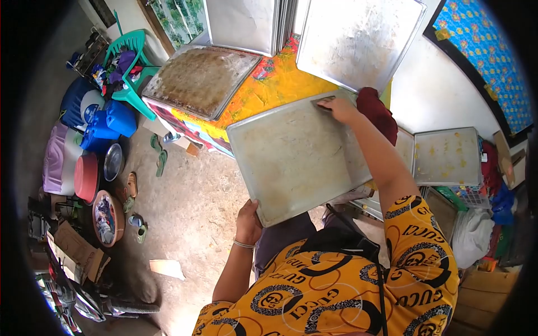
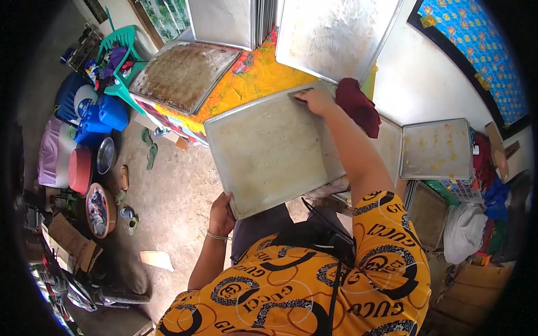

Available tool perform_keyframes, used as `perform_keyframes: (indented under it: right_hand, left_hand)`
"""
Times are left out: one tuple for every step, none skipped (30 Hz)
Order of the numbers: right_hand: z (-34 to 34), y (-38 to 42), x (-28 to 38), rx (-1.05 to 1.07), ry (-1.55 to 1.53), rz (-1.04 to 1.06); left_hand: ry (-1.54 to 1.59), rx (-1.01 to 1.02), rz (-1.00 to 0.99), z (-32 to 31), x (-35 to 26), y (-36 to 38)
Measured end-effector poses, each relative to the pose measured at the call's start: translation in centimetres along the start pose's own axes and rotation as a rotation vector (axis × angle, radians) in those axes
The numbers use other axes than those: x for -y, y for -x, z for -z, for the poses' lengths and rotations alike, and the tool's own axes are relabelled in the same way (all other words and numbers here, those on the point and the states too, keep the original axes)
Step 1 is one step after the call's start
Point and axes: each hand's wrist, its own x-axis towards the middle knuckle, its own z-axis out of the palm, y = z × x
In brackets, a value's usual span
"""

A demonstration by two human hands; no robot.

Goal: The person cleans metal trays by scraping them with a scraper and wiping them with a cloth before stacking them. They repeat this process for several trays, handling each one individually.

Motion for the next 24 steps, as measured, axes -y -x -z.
perform_keyframes:
  right_hand:
    - [0.7, 0.9, -1.6, 0.029, 0.012, -0.066]
    - [1.5, 1.8, -3.0, 0.057, 0.025, -0.132]
    - [2.1, 2.3, -3.7, 0.087, 0.036, -0.200]
    - [2.1, 2.4, -3.9, 0.072, 0.065, -0.176]
    - [2.0, 2.5, -4.1, 0.058, 0.092, -0.153]
    - [2.0, 2.7, -4.2, 0.044, 0.118, -0.129]
    - [2.7, 2.7, -2.9, 0.107, 0.118, -0.199]
    - [3.1, 2.7, -1.3, 0.169, 0.117, -0.270]
    - [3.4, 2.6, 0.7, 0.227, 0.115, -0.341]
    - [3.1, 2.7, 2.0, 0.242, 0.123, -0.244]
    - [2.6, 3.1, 3.4, 0.256, 0.133, -0.146]
    - [1.9, 4.0, 5.5, 0.210, 0.105, -0.078]
    - [1.1, 5.1, 7.9, 0.164, 0.074, -0.011]
    - [0.5, 6.3, 10.0, 0.168, 0.103, 0.030]
    - [0.0, 7.4, 11.8, 0.170, 0.131, 0.071]
    - [0.0, 8.6, 13.5, 0.178, 0.103, 0.118]
    - [0.6, 9.9, 15.2, 0.185, 0.075, 0.162]
    - [1.4, 11.1, 16.4, 0.193, 0.043, 0.201]
    - [2.3, 11.9, 17.0, 0.242, -0.006, 0.181]
    - [3.3, 12.6, 17.4, 0.287, -0.052, 0.161]
    - [4.3, 13.3, 17.5, 0.330, -0.098, 0.141]
    - [5.1, 14.1, 17.6, 0.138, -0.039, 0.081]
    - [5.8, 15.0, 17.7, -0.050, 0.024, 0.016]
    - [6.0, 16.1, 17.7, -0.233, 0.092, -0.054]
  left_hand:
    - [0.024, 0.002, -0.003, -0.3, -0.1, 0.1]
    - [0.049, 0.005, -0.006, -0.5, -0.1, 0.1]
    - [0.060, 0.014, 0.001, -0.6, -0.1, 0.2]
    - [0.068, 0.021, 0.010, -0.6, -0.2, 0.3]
    - [0.076, 0.026, 0.019, -0.6, -0.3, 0.3]
    - [0.064, 0.022, 0.017, -0.6, -0.3, 0.2]
    - [0.051, 0.017, 0.016, -0.6, -0.2, 0.2]
    - [0.036, 0.012, 0.014, -0.5, -0.2, 0.2]
    - [0.028, 0.015, -0.001, -0.2, -0.1, 0.0]
    - [0.021, 0.020, -0.017, 0.3, 0.3, -0.2]
    - [0.015, 0.026, -0.033, 0.3, 0.4, -0.5]
    - [0.010, 0.032, -0.031, 0.1, 0.3, -0.5]
    - [0.002, 0.037, -0.027, 0.0, 0.3, -0.4]
    - [-0.007, 0.040, -0.021, 0.0, 0.2, -0.2]
    - [0.005, 0.035, -0.019, 0.1, 0.2, -0.3]
    - [0.016, 0.031, -0.015, 0.3, 0.3, -0.4]
    - [0.025, 0.027, -0.008, 0.4, 0.4, -0.5]
    - [0.027, 0.010, 0.004, 0.5, 0.5, -0.5]
    - [0.025, -0.006, 0.020, 0.6, 0.5, -0.4]
    - [0.023, -0.018, 0.034, 0.6, 0.5, -0.5]
    - [0.025, -0.008, 0.034, 0.7, 0.7, -0.6]
    - [0.027, 0.004, 0.034, 0.7, 0.8, -0.6]
    - [0.028, 0.014, 0.037, 0.7, 1.0, -0.6]
    - [0.048, 0.022, 0.034, 0.6, 1.1, -0.5]
